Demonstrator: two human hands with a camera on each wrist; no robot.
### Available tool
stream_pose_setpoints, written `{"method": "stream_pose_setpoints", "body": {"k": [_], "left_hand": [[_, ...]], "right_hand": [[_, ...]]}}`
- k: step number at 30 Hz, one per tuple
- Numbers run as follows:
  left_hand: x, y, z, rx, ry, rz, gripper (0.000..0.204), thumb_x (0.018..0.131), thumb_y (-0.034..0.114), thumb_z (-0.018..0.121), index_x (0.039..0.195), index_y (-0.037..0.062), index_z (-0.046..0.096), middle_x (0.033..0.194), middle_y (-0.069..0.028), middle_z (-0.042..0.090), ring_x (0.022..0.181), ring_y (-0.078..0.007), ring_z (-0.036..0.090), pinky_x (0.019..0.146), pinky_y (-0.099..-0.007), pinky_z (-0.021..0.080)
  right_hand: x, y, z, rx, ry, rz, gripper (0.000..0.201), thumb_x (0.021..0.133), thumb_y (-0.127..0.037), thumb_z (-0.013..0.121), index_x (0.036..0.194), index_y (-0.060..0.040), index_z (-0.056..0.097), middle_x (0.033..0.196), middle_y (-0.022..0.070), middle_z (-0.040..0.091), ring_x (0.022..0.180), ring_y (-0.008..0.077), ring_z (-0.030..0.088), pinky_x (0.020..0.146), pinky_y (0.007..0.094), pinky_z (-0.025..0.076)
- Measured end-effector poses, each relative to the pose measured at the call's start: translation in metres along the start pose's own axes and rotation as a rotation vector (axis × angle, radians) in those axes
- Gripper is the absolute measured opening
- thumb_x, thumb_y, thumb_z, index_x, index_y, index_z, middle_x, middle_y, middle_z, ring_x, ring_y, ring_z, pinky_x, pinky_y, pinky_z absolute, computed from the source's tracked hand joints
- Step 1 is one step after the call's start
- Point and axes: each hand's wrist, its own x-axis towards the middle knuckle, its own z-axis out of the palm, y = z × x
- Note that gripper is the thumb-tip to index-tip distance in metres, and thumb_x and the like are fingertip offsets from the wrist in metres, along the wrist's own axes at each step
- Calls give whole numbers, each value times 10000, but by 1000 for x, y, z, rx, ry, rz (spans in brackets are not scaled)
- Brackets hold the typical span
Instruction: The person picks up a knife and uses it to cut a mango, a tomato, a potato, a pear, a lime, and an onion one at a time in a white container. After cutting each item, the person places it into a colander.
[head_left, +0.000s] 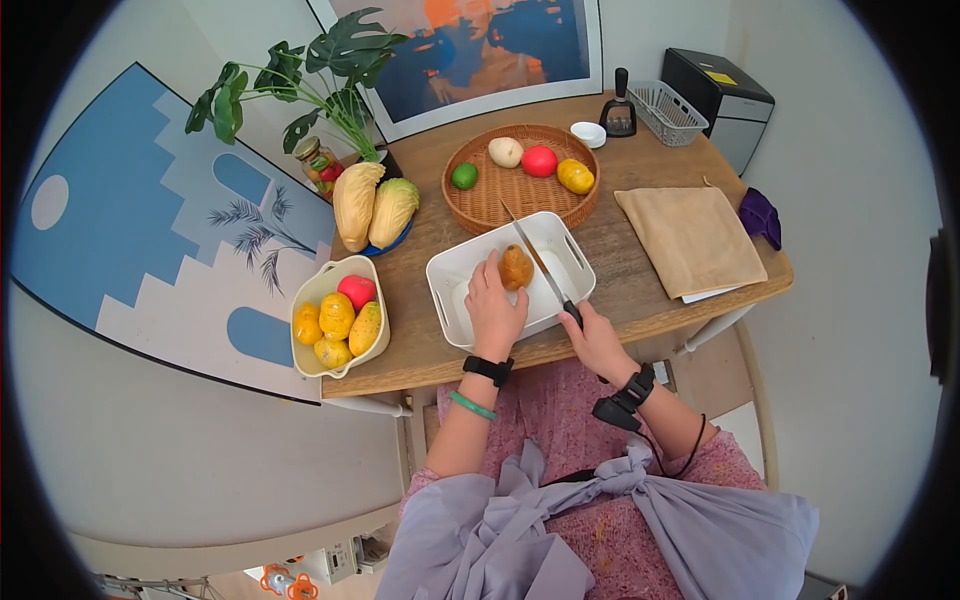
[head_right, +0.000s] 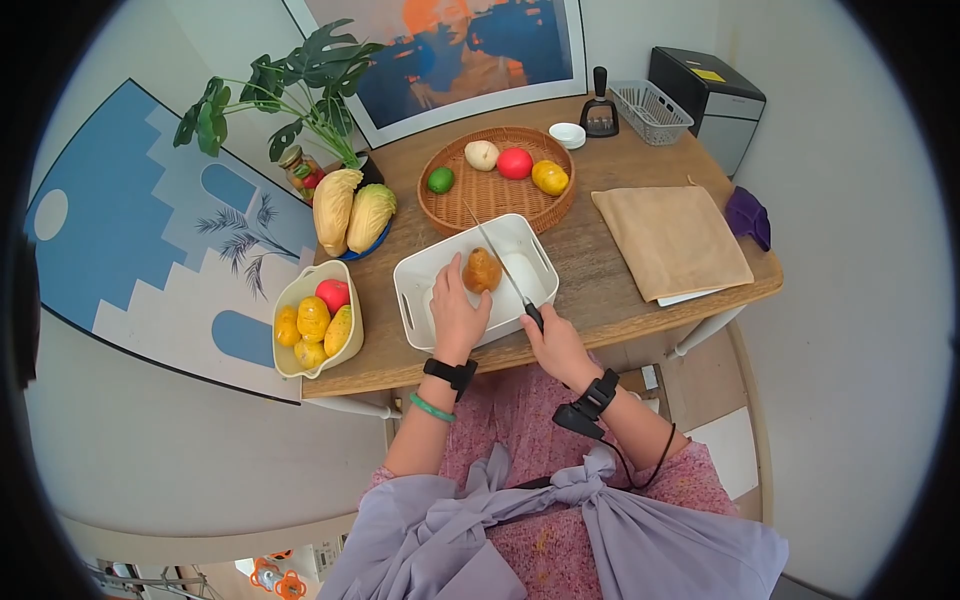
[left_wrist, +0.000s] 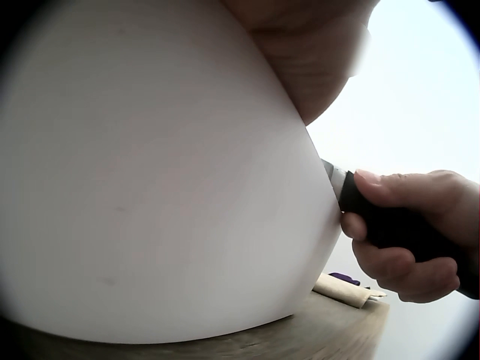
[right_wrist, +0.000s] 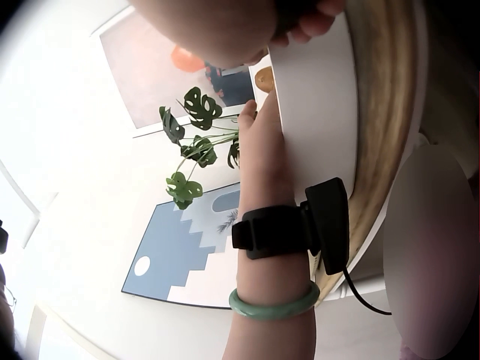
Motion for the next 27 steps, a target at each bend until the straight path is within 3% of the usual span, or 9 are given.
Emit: {"method": "stream_pose_setpoints", "body": {"k": [4, 7, 12, 16, 18, 22, 27], "left_hand": [[1, -3, 3, 65, 8, 133, 772, 768, 156, 686, 1441, 76, 316, 1329, -198, 447, 1271, -347, 399, 1011, -478, 336], [1, 0, -2, -4, -109, 81, 768, 781, 167, 675, 1448, 76, 306, 1303, -195, 470, 1248, -335, 425, 1003, -477, 340], [5, 9, -10, -137, -319, -169, 725, 805, 158, 646, 1440, 56, 310, 1219, -205, 521, 1119, -363, 524, 896, -474, 437], [2, 2, -3, -148, -208, -86, 681, 818, 115, 614, 1428, 41, 321, 1224, -225, 506, 1095, -379, 535, 871, -471, 467], [1, -3, 1, -47, -92, 75, 652, 824, 74, 583, 1426, 52, 333, 1255, -229, 478, 1098, -386, 531, 894, -465, 466], [0, 1, 0, -13, -89, 98, 654, 810, 65, 585, 1423, 74, 354, 1316, -232, 432, 1161, -384, 493, 928, -468, 447], [2, 3, 0, 43, -108, 148, 663, 797, 64, 591, 1422, 93, 370, 1424, -224, 356, 1325, -375, 343, 1036, -511, 332]], "right_hand": [[0, -1, -1, -13, -5, -17, 359, 977, -315, 512, 890, 31, 470, 714, 282, 587, 722, 478, 588, 622, 497, 445], [0, -2, -3, -15, -25, 9, 364, 978, -318, 510, 890, 33, 471, 723, 283, 588, 730, 476, 590, 630, 494, 448], [1, -3, -3, -18, -34, 28, 373, 980, -322, 506, 881, 36, 473, 725, 284, 589, 735, 475, 591, 640, 486, 452], [3, -2, -6, -29, -45, -6, 371, 980, -320, 504, 883, 37, 480, 725, 285, 589, 736, 477, 589, 645, 490, 452], [3, -4, -6, -30, -54, -13, 369, 980, -319, 504, 885, 37, 482, 725, 286, 589, 737, 479, 588, 647, 493, 451], [1, -3, -3, -37, -5, -17, 357, 979, -311, 504, 895, 35, 475, 727, 293, 590, 742, 486, 586, 641, 503, 449], [-1, -8, -4, -32, 3, 19, 344, 976, -302, 511, 905, 32, 469, 737, 300, 592, 746, 494, 584, 628, 515, 445]]}}
